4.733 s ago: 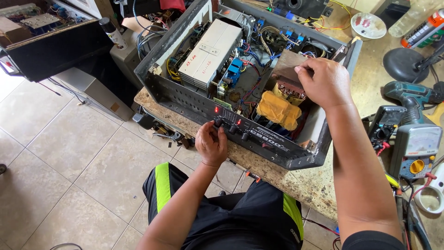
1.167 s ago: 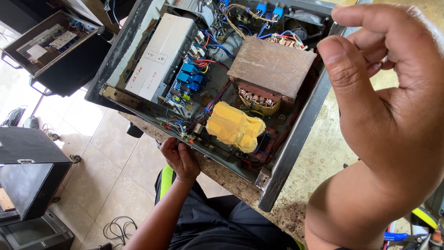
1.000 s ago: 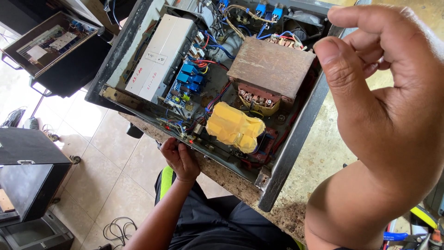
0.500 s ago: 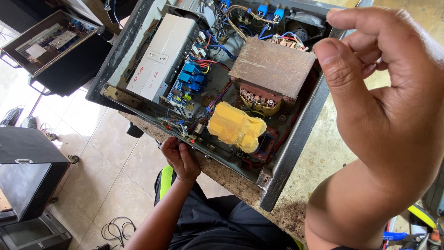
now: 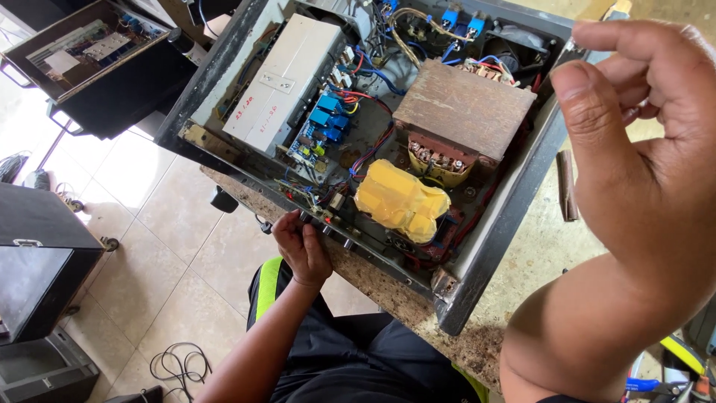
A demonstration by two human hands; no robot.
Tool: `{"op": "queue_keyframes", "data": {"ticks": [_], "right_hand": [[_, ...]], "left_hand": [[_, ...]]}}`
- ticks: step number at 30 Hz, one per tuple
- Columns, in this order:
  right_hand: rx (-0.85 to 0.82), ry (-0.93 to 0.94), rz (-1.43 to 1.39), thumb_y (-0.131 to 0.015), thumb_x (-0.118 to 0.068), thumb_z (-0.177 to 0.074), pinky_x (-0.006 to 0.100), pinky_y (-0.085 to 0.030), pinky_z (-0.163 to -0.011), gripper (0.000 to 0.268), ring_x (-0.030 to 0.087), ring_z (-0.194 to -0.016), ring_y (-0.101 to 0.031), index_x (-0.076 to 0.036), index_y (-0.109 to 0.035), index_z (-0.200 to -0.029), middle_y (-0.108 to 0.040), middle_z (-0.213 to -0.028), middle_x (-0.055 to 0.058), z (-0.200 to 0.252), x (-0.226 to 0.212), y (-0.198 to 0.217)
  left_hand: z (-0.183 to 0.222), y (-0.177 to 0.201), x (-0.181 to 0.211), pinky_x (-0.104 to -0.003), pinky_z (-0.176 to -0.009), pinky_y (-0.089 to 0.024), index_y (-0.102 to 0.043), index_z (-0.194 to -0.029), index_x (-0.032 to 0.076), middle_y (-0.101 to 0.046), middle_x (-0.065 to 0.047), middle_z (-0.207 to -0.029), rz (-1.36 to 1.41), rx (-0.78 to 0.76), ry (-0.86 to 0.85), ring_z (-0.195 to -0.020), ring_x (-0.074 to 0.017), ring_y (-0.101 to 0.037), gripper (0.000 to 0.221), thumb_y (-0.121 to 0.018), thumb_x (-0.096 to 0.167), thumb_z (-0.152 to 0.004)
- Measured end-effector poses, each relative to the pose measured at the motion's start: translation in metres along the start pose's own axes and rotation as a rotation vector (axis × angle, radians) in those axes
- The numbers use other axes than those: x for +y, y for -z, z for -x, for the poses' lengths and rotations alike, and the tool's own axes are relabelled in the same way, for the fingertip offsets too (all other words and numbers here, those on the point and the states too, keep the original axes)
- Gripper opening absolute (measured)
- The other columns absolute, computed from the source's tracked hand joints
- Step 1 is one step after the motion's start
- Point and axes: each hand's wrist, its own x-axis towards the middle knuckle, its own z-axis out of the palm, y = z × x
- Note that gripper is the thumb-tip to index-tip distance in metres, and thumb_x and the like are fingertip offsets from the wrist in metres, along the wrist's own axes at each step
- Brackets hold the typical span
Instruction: Inspecting an electronic amplifier, adjusting front panel knobs, and placing the metal cover plate back onto the chassis.
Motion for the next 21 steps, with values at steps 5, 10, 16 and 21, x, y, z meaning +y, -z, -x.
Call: {"op": "queue_keyframes", "data": {"ticks": [5, 10, 16, 21], "right_hand": [[-0.018, 0.000, 0.003, -0.061, 0.005, -0.135, 0.039, -0.043, -0.096, 0.022, 0.025, -0.099, -0.051, 0.020, -0.063, -0.151, -0.058, -0.109, 0.019, -0.001, -0.007, -0.005], [-0.039, 0.001, -0.002, -0.061, 0.004, -0.133, 0.039, -0.045, -0.096, 0.023, 0.026, -0.099, -0.052, 0.018, -0.062, -0.151, -0.057, -0.111, 0.020, -0.001, -0.012, -0.010], [-0.071, 0.023, -0.011, -0.058, 0.003, -0.136, 0.039, -0.045, -0.095, 0.026, 0.027, -0.100, -0.055, 0.021, -0.059, -0.155, -0.057, -0.110, 0.022, 0.001, -0.013, -0.012], [-0.079, 0.048, 0.010, -0.057, 0.004, -0.137, 0.041, -0.044, -0.098, 0.026, 0.032, -0.109, -0.060, 0.022, -0.057, -0.156, -0.062, -0.119, 0.028, 0.003, -0.012, -0.016]], "left_hand": [[-0.002, 0.003, 0.005, -0.030, -0.069, -0.037, -0.050, -0.124, 0.000, -0.044, -0.003, -0.085, -0.063, -0.005, -0.004, -0.072, -0.0143, -0.042, 0.033, -0.050, 0.024, -0.101], [-0.001, 0.005, 0.003, -0.031, -0.069, -0.039, -0.049, -0.124, 0.002, -0.046, -0.003, -0.083, -0.120, -0.003, 0.012, -0.072, -0.0154, -0.045, 0.031, -0.051, 0.021, -0.099], [-0.003, 0.005, 0.006, -0.031, -0.064, -0.034, -0.048, -0.124, 0.002, -0.041, -0.002, -0.079, -0.053, -0.024, -0.048, -0.067, -0.0139, -0.038, 0.027, -0.049, 0.016, -0.101], [-0.001, 0.004, 0.000, -0.029, -0.067, -0.040, -0.049, -0.124, 0.000, -0.049, -0.006, -0.088, -0.015, 0.006, -0.032, -0.072, -0.0145, -0.046, 0.029, -0.053, 0.017, -0.100]]}}
